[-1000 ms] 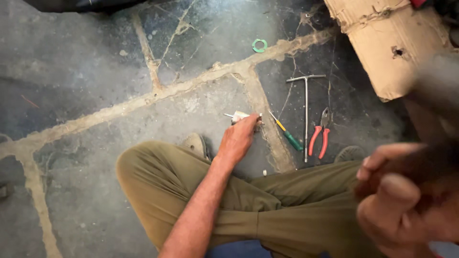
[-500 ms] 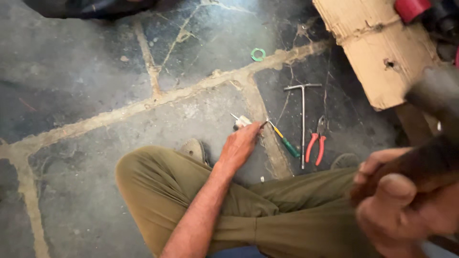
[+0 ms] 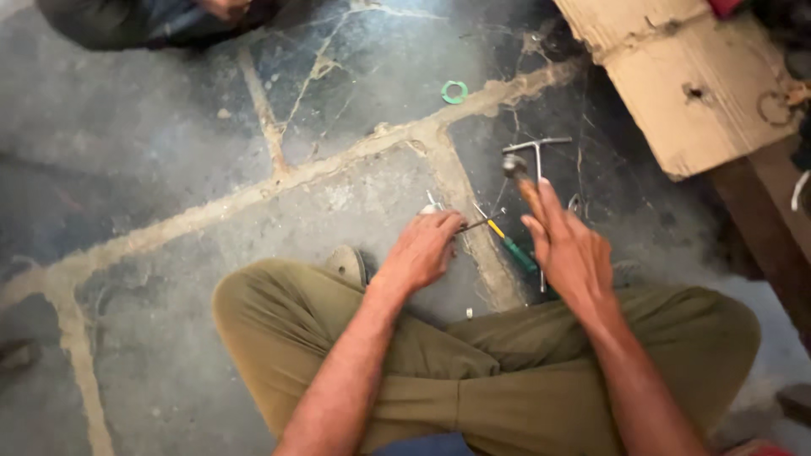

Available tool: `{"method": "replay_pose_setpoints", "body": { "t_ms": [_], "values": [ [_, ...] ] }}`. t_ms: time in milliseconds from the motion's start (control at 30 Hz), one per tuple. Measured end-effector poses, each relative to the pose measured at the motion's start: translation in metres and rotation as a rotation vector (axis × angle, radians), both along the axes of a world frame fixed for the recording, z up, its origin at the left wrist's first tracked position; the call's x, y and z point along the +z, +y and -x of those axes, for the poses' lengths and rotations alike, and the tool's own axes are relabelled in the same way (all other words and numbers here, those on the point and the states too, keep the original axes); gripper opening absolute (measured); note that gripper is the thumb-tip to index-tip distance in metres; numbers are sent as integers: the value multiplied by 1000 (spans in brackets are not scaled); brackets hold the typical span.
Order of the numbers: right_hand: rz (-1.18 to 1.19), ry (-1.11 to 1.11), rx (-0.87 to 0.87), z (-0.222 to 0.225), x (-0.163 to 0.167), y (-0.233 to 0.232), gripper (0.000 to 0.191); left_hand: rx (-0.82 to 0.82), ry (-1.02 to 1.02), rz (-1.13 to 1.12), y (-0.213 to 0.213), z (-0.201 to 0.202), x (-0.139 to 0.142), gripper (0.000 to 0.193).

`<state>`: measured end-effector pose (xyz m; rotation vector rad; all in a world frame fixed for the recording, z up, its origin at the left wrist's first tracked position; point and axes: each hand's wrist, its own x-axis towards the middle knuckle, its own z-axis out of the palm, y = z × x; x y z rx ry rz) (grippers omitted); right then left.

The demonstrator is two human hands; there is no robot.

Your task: The person sits on the floor and uses a hammer and screwdriver to disassemble a small cylindrical metal component. They repeatedly strike the tool against the object to loosen parts and manipulate the internal components with their hands.

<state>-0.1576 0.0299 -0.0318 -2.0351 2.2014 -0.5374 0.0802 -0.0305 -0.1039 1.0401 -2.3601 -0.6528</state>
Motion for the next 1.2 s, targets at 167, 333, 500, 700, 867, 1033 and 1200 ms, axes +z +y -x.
{"method": "replay_pose_setpoints", "body": {
  "t_ms": [167,333,500,700,867,1033,1200],
  "values": [
    [-68,119,4,25,-74,-14,56,-141,-504,71,-23,-4,9,47],
    [-87,122,-8,26,-91,-13,58,-106,-513,-21,-32,-10,2,59],
    [49,119,1,12,-62,-10,55,13,-391,-187,-20,-8,-21,58],
    [-13,-635,16,-39,-16,13,42,171,-297,-204,-13,4,-17,54],
    [-24,-212,192,-64,-23,29,33,266,-172,-151,-12,15,5,58],
    [-170,54,183,-66,-59,32,15,315,-150,-79,-10,15,16,47],
    [-297,-259,-12,-77,-82,14,30,340,-46,-65,-15,10,25,57]
  ]
}}
